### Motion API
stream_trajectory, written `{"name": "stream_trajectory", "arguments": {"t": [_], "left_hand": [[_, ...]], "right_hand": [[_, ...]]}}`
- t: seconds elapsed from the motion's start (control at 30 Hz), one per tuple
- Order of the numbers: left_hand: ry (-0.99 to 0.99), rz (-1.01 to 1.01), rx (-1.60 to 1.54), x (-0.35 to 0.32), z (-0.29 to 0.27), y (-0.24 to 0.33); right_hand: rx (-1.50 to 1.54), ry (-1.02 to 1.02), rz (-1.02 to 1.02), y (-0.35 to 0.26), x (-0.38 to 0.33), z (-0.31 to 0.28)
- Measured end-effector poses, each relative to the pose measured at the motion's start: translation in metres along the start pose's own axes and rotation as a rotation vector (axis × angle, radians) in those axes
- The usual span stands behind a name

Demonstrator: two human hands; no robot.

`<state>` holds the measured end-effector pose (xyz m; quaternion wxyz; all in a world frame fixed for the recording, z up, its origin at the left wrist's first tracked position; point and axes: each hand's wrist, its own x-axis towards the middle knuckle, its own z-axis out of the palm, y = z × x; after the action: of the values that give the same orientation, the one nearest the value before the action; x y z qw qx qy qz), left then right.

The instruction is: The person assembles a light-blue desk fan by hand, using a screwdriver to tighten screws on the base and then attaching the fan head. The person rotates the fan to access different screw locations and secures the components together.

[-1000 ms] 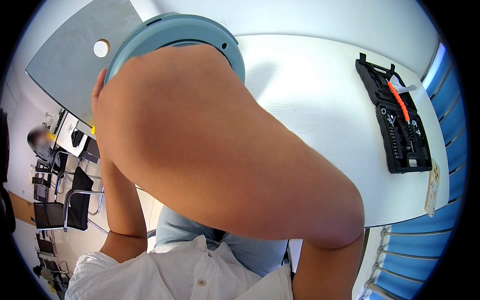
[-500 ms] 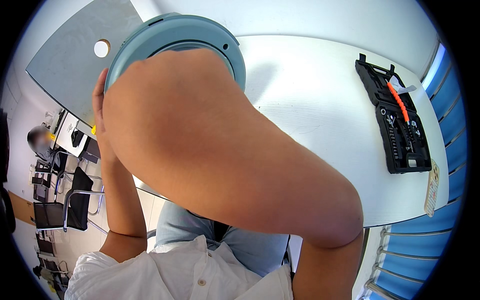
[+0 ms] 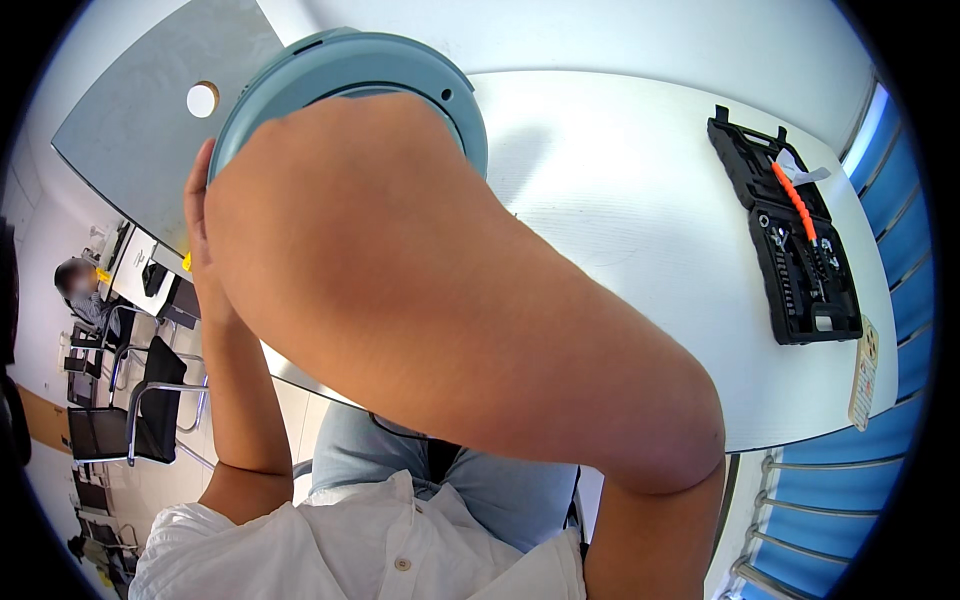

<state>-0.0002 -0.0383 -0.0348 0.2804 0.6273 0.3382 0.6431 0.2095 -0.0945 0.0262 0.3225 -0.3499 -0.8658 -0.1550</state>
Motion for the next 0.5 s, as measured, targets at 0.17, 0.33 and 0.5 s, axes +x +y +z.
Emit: {"name": "stream_trajectory", "arguments": {"t": [0.17, 0.33, 0.5], "left_hand": [[-0.01, 0.009, -0.01, 0.002, 0.003, -0.002], [-0.002, 0.003, 0.007, 0.001, 0.0, 0.001], [0.008, -0.015, -0.013, 0.0, 0.003, 0.001]], "right_hand": [[0.076, 0.048, -0.033, 0.008, -0.012, 0.016], [0.096, 0.115, -0.048, 0.005, -0.007, 0.007], [0.087, 0.195, -0.036, 0.003, -0.006, 0.001]]}}
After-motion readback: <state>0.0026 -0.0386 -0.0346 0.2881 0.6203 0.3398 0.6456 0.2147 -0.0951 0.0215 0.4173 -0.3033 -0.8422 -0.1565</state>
